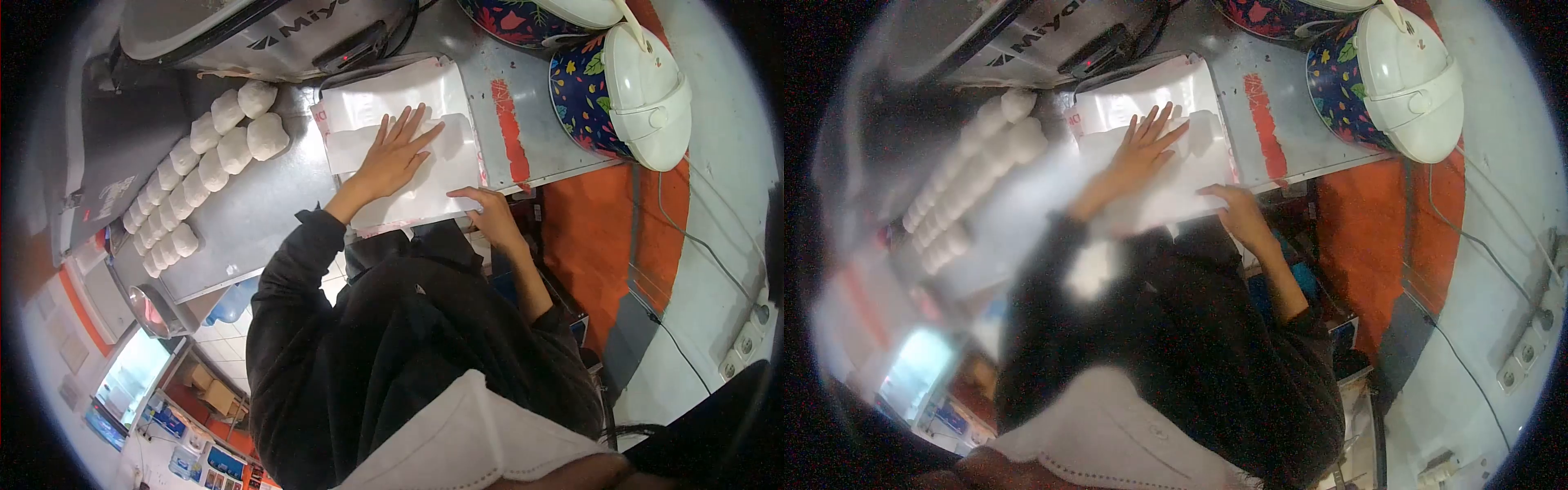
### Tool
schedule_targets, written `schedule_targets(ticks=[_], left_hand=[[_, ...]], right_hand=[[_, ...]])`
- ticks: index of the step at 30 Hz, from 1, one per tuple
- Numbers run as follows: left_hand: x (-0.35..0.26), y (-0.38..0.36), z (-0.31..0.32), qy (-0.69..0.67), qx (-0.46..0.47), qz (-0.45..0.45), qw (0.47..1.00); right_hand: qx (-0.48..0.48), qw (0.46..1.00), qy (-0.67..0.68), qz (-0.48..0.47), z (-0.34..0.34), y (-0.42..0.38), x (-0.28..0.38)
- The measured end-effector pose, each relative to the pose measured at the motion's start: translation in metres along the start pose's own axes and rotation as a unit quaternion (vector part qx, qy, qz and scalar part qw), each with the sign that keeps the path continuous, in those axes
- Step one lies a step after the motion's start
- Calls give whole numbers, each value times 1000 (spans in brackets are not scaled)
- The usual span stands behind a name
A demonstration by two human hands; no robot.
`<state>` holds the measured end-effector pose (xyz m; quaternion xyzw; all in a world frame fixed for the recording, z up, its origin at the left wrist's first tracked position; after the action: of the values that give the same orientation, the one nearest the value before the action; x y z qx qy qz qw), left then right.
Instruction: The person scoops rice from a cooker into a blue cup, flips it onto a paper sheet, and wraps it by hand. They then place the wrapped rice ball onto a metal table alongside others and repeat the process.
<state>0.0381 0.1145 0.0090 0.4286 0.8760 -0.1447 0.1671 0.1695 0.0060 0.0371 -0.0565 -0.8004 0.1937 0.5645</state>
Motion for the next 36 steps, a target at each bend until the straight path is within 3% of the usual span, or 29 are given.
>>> schedule_targets(ticks=[2,4,5,7,10,11,13,14,16,18,20,22,24,26,28,29,30,31,32,33,34,36], left_hand=[[-3,0,0,20,-34,-1,999],[-7,-3,-5,43,-63,2,997],[-5,-4,-3,42,-64,3,997],[-3,-7,1,10,-91,38,995],[2,-8,10,9,-109,64,992],[7,-7,12,10,-108,66,992],[15,-7,17,-75,-32,87,993],[20,-10,11,-74,-33,88,993],[28,-14,-20,-368,63,18,927],[23,-25,-55,-306,23,64,950],[39,-41,-45,-66,114,12,991],[58,-48,-34,-27,127,54,990],[85,-48,-28,-202,91,-2,975],[102,-51,-21,-208,60,-28,976],[118,-48,-14,-223,36,-209,951],[110,-45,-7,-173,49,-223,958],[100,-42,-4,-174,50,-223,958],[89,-39,-17,-122,-55,-209,969],[80,-39,-31,-68,-161,-192,966],[73,-43,-45,-11,-264,-173,949],[74,-43,-46,-11,-264,-173,949],[72,-38,-44,5,-220,-127,967]], right_hand=[[-18,999,-39,26,0,3,-4],[-125,960,-220,-119,-3,5,23],[-126,960,-221,-119,-1,10,26],[-230,840,-381,-312,0,7,67],[-161,821,-383,-391,0,43,107],[-163,822,-383,-390,-3,53,103],[-85,912,-283,-283,-11,82,76],[-87,912,-283,-284,-13,85,73],[-58,950,-271,-145,-21,98,51],[-70,954,-263,-125,-26,99,46],[-79,959,-252,-102,-30,100,37],[-45,979,-181,-85,-30,104,27],[-73,982,-167,-37,-31,104,18],[-99,983,-154,11,-28,101,8],[-164,970,-172,49,-24,100,4],[-164,970,-172,50,-18,103,1],[-190,955,-226,-21,-13,105,9],[-213,932,-278,-93,-7,104,23],[-213,932,-279,-93,-5,106,26],[-259,898,-333,-124,-7,103,41],[-304,857,-385,-154,-8,99,53],[-293,857,-387,-174,-8,100,53]])
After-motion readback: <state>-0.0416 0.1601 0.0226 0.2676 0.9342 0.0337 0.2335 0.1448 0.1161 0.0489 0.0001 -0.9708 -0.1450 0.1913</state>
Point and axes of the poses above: each hand's wrist, its own y-axis towards the middle knuckle, its own z-axis out of the palm, x = y × z, the point moved 7 cm from there along y, towards the middle knuckle, and after that the axes turned 6 degrees about y, right-handed, at the moved point
